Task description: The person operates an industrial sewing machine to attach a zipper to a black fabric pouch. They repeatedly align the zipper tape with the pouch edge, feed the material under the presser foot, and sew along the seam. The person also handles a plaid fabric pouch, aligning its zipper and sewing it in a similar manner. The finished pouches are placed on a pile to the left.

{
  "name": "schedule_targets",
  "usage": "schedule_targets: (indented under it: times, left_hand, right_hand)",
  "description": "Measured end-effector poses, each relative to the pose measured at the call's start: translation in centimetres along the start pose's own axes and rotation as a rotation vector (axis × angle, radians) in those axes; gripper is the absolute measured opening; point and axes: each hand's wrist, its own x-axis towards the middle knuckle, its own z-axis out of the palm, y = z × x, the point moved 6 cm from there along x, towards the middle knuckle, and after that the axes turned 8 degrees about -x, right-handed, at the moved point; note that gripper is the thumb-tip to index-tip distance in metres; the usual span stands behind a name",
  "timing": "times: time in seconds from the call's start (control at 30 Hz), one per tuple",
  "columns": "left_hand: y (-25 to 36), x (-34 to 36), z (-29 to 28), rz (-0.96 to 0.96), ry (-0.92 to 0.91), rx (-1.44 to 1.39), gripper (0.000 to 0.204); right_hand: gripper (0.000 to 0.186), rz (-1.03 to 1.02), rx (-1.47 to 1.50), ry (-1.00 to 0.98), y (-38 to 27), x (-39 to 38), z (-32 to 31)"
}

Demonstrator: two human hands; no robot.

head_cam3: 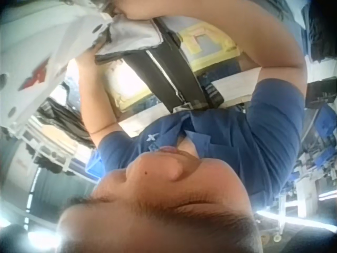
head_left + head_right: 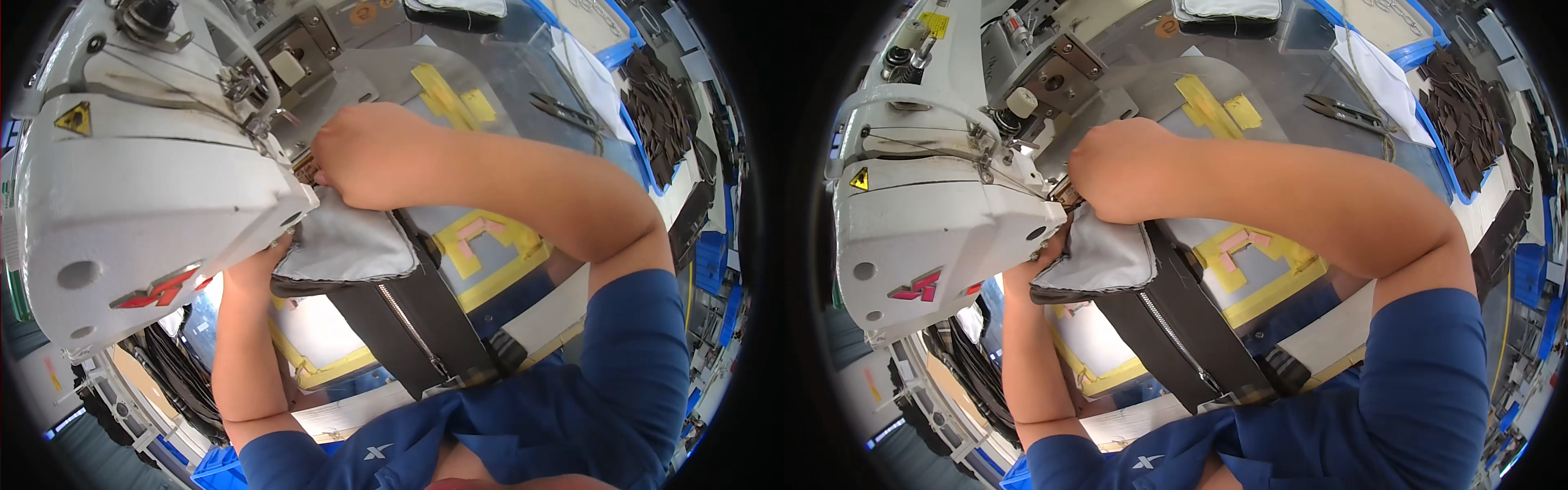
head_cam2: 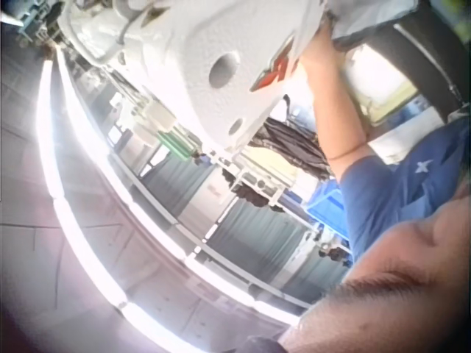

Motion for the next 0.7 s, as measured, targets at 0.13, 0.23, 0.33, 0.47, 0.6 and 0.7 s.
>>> schedule_targets:
  times: [0.13,0.23,0.33,0.47,0.6,0.7]
  left_hand:
    - [-1.2,-0.8,-0.1,-0.119,-0.055,-0.004,0.027]
    - [-1.3,-0.6,0.2,-0.169,-0.073,-0.043,0.027]
    - [-1.1,-0.5,0.3,-0.188,-0.067,-0.056,0.026]
    - [-0.9,-0.3,0.3,-0.296,-0.067,-0.181,0.026]
    - [-0.2,0.2,0.2,-0.155,-0.034,-0.102,0.027]
    - [-0.5,0.2,0.3,-0.15,-0.075,-0.001,0.027]
  right_hand:
    - [0.029,-0.001,-0.011,0.014,-0.1,-0.1,-0.2]
    - [0.028,0.014,-0.018,0.004,-0.1,0.1,-0.2]
    - [0.027,0.039,-0.013,-0.015,-0.1,0.1,-0.2]
    - [0.027,0.05,-0.009,-0.018,0.0,0.0,-0.1]
    - [0.027,0.054,-0.036,-0.026,0.0,0.1,0.1]
    - [0.027,0.054,-0.031,-0.041,-0.1,0.1,-0.3]
